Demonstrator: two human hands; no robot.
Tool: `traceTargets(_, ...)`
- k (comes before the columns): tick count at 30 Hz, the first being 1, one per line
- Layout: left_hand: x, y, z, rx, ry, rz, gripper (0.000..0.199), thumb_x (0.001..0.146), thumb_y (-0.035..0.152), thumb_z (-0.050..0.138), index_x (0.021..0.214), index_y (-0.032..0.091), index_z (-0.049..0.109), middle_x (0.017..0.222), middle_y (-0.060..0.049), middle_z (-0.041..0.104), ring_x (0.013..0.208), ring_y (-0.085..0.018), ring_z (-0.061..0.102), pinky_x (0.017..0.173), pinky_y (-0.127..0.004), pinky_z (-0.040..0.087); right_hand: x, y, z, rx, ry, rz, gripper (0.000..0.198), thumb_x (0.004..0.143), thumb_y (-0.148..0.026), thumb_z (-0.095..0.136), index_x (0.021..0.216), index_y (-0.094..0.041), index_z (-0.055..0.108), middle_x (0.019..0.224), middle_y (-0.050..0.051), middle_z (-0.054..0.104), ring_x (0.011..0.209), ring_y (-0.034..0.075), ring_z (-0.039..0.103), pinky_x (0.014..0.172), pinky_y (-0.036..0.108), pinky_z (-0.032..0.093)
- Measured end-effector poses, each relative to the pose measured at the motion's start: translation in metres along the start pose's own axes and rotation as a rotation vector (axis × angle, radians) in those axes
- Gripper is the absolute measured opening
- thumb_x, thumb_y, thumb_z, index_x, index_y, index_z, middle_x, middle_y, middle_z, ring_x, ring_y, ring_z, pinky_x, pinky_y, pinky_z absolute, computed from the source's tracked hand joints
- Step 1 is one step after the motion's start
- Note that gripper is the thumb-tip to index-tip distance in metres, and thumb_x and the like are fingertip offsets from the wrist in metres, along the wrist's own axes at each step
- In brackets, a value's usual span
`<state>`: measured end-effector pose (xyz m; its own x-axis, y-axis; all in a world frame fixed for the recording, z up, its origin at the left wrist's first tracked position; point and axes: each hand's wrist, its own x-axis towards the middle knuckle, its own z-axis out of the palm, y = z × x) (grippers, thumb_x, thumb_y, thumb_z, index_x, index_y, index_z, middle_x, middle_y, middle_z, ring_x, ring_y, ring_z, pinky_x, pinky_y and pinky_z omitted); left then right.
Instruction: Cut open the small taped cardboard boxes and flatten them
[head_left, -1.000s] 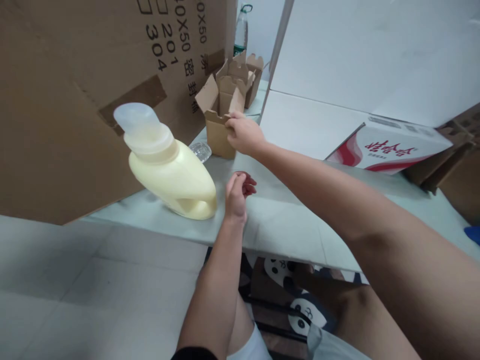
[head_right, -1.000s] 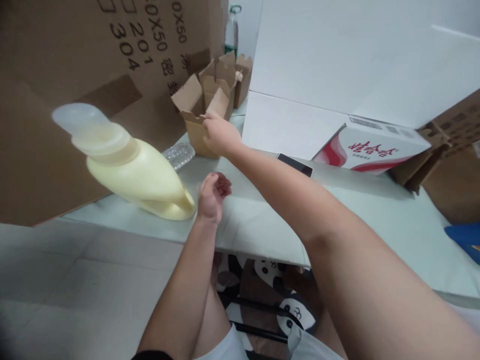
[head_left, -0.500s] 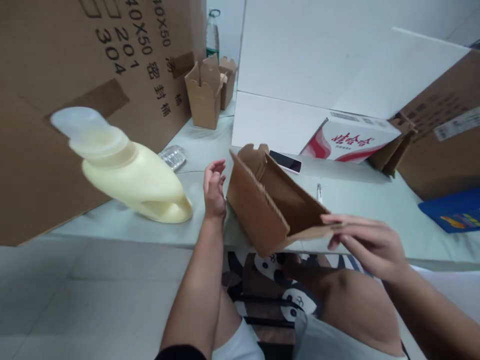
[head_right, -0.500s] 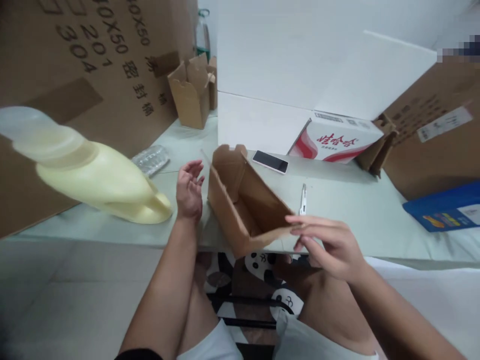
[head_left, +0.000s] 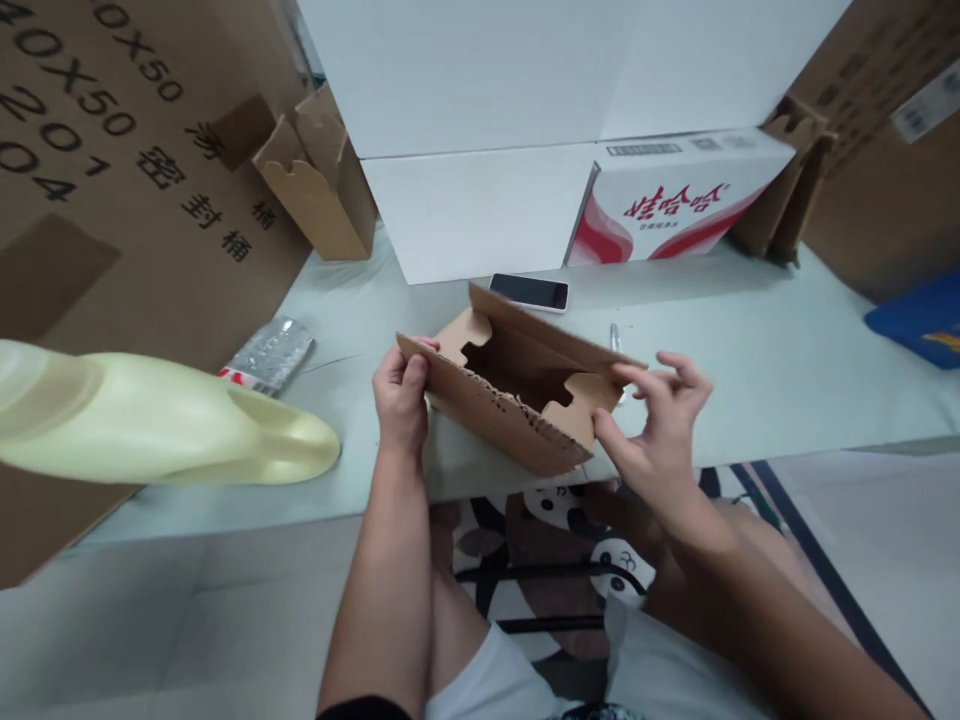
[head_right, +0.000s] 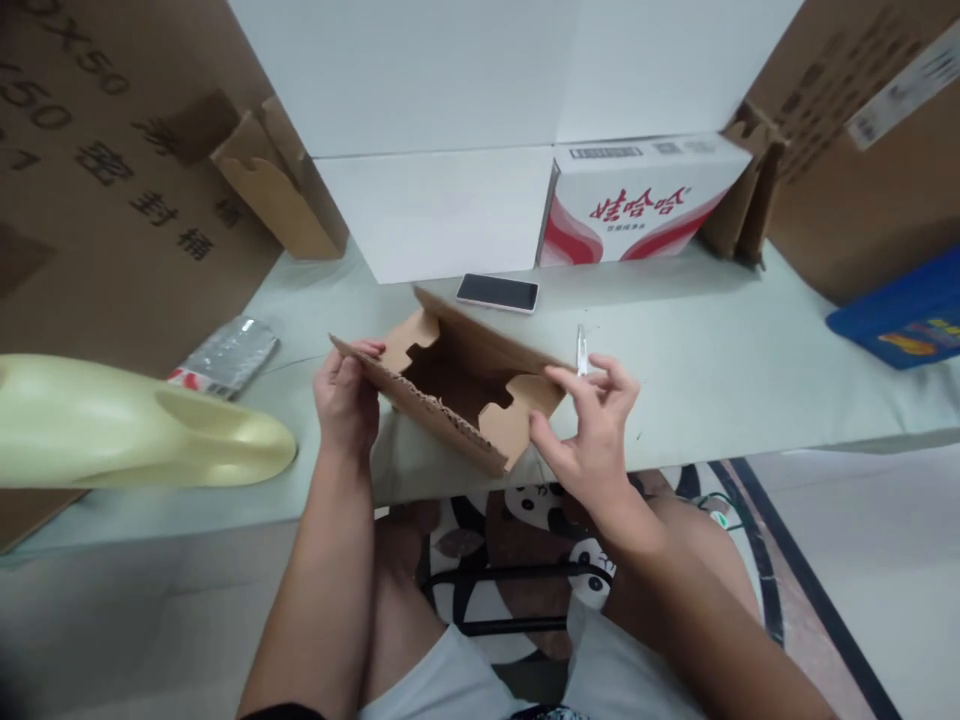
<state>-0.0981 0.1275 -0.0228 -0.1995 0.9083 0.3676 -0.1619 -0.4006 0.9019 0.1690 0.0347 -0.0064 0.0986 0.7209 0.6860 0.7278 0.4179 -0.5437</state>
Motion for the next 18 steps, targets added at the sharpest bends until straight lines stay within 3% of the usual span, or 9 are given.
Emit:
traceTargets(2,0.001,-0.003,0.001,0.037,0.036,-0.004,0.042,0.076,0.061,0.073,0.086,0.02,0.068,0.086,-0.002,0.065,0.082,-0.016,0.062,0.079,-0.027,0.049,-0.005,0.004,0.006,0.163,0.005,0.051,0.073,0.085,-0.028,0.068,0.149,-0.04,0.035,0.143,0.01,0.048,0.115,0.027,0.062,0.096,0.05,0.055)
traceTargets(3,0.001,-0.005,0.002,0.059,0.054,-0.007,0.044,0.074,0.061,0.075,0.089,0.02,0.067,0.084,-0.001,0.064,0.078,-0.014,0.061,0.075,-0.025,0.049,-0.007,0.006,0.007,0.256,-0.032,0.053,0.077,0.087,-0.027,0.066,0.152,-0.04,0.028,0.139,0.009,0.054,0.118,0.027,0.061,0.099,0.05,0.054)
traceTargets(5,0.002,-0.007,0.004,0.121,0.087,-0.003,0.049,0.071,0.061,0.078,0.094,0.021,0.063,0.086,-0.001,0.061,0.075,-0.013,0.06,0.07,-0.023,0.048,-0.01,0.009,0.008,0.389,-0.148,0.007,0.064,0.089,-0.026,0.062,0.148,-0.038,0.04,0.129,0.007,0.064,0.122,0.027,0.061,0.105,0.052,0.05)
traceTargets(8,0.003,-0.008,0.009,0.231,0.086,0.041,0.055,0.072,0.063,0.076,0.106,0.022,0.06,0.095,-0.002,0.062,0.083,-0.015,0.063,0.076,-0.026,0.05,-0.012,0.012,0.005,0.462,-0.252,-0.074,0.037,0.091,-0.034,0.059,0.128,-0.031,0.065,0.125,0.008,0.068,0.128,0.031,0.058,0.112,0.056,0.045)
traceTargets(11,0.005,-0.006,0.01,0.347,0.031,0.151,0.052,0.079,0.059,0.072,0.117,0.025,0.061,0.103,-0.004,0.063,0.099,-0.02,0.064,0.092,-0.036,0.052,-0.013,0.014,0.002,0.501,-0.271,-0.077,0.038,0.094,-0.039,0.054,0.13,-0.03,0.065,0.126,0.008,0.066,0.131,0.031,0.055,0.114,0.057,0.042)
traceTargets(15,0.007,0.001,0.01,0.508,-0.075,0.252,0.03,0.089,0.051,0.06,0.096,0.025,0.075,0.121,-0.006,0.064,0.124,-0.026,0.057,0.108,-0.044,0.044,-0.02,0.016,-0.001,0.498,-0.301,-0.044,0.042,0.095,-0.043,0.054,0.135,-0.032,0.06,0.136,0.008,0.059,0.137,0.032,0.049,0.115,0.057,0.041)
traceTargets(18,0.007,0.002,0.008,0.528,-0.09,0.209,0.026,0.09,0.042,0.057,0.092,0.025,0.077,0.12,-0.006,0.068,0.12,-0.024,0.06,0.109,-0.044,0.045,-0.025,0.02,0.0,0.455,-0.182,0.154,0.047,0.094,-0.049,0.053,0.137,-0.033,0.054,0.144,0.009,0.051,0.135,0.031,0.05,0.111,0.054,0.044)
